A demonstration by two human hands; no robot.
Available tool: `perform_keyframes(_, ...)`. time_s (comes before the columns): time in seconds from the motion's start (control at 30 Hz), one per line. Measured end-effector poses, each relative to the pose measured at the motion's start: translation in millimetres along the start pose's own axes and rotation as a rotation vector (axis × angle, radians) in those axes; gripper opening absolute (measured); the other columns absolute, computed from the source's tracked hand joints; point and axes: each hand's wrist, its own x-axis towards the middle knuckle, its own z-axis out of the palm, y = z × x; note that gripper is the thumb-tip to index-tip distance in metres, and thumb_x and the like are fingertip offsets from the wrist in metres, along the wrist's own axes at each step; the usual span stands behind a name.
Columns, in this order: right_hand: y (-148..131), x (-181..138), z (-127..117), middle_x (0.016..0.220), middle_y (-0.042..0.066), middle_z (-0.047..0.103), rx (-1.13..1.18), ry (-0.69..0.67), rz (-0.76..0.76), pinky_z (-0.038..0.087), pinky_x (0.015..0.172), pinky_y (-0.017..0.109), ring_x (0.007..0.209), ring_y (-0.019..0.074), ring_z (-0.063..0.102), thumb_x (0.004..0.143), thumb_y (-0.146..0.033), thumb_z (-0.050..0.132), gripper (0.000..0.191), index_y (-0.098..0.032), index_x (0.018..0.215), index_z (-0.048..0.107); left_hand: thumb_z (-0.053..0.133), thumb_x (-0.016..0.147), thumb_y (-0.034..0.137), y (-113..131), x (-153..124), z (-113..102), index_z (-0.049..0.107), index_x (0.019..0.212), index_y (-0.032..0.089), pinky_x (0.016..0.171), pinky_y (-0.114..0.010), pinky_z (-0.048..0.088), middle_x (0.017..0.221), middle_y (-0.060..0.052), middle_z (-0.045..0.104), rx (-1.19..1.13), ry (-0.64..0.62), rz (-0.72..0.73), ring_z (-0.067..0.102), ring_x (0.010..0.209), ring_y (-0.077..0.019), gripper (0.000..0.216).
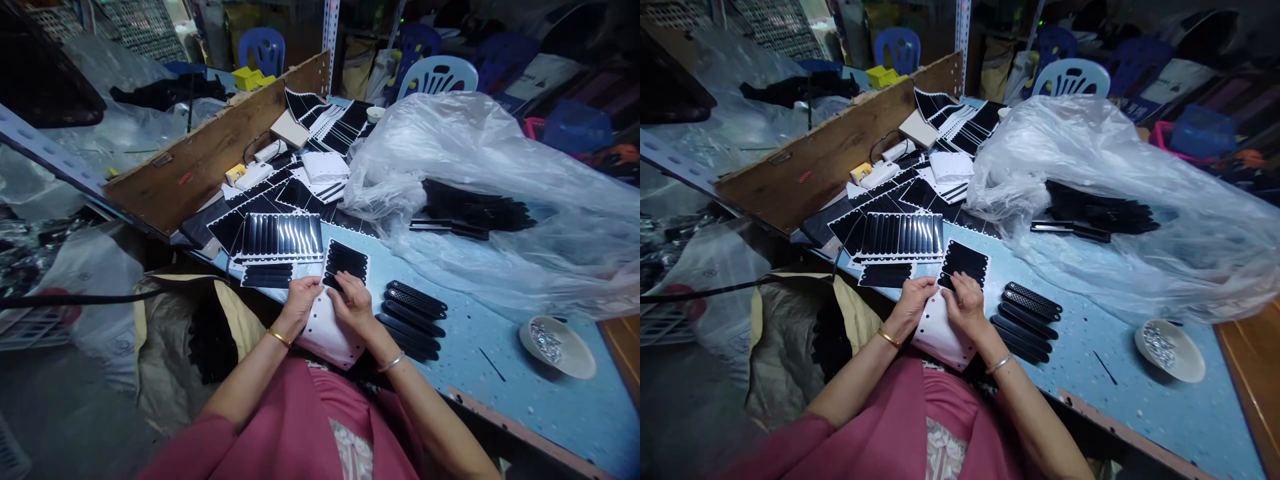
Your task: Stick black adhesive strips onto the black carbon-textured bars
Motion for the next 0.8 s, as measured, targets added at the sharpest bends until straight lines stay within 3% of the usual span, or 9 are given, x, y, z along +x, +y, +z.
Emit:
perform_keyframes(0.3,-6.9,4.5,-5.8,0.107,0.009,0.075,0.226,-0.086,0.122,0.052,0.097,0.046,0.109,0.0254,0.067,0.09,-0.026,0.053,0.026,-0.024,0.106,0.073,0.075,0.049,0.015,18.5,-1.8,2.7,0.071,0.062,0.012,0.055,-0.021,0.039,0.058,0.0,0.063,-0.036,-0.126,-0.113,0.052,0.053,-0.0081,0.014)
perform_keyframes(0.47,-12.6,22.7,-14.1,0.092,0.007,0.076,0.343,0.007,0.376,0.057,0.085,0.039,0.091,0.0238,0.072,0.087,-0.029,0.054,0.022,-0.02,0.087,0.074,0.077,0.049,0.016,16.4,3.3,0.6,0.072,0.067,0.013,0.054,-0.02,0.04,0.059,0.001,0.066,0.036,-0.054,-0.029,0.054,0.052,-0.0084,0.018)
perform_keyframes(0.57,-0.4,45.3,-46.8,0.07,0.003,0.071,0.549,0.264,0.565,0.06,0.071,0.036,0.072,0.0204,0.07,0.089,-0.036,0.053,0.028,-0.018,0.074,0.068,0.075,0.054,0.02,16.8,19.0,0.0,0.071,0.072,0.013,0.054,-0.021,0.042,0.06,0.001,0.066,0.14,-0.042,0.069,0.054,0.052,-0.0094,0.02)
perform_keyframes(0.67,14.7,59.7,-105.6,0.063,0.0,0.066,0.748,0.537,0.557,0.06,0.064,0.035,0.061,0.0167,0.067,0.086,-0.04,0.06,0.025,-0.019,0.073,0.062,0.069,0.062,0.026,23.1,44.1,2.4,0.07,0.079,0.013,0.056,-0.023,0.042,0.062,0.0,0.065,0.344,-0.023,0.223,0.056,0.054,-0.0119,0.021)
perform_keyframes(0.8,22.5,53.5,-177.2,0.061,-0.003,0.063,0.721,0.664,0.466,0.061,0.065,0.036,0.062,0.016,0.067,0.079,-0.039,0.072,0.022,-0.019,0.072,0.063,0.053,0.073,0.018,35.8,78.7,9.5,0.069,0.082,0.011,0.061,-0.028,0.043,0.066,-0.006,0.065,1.042,0.119,0.487,0.061,0.065,-0.0199,0.02)
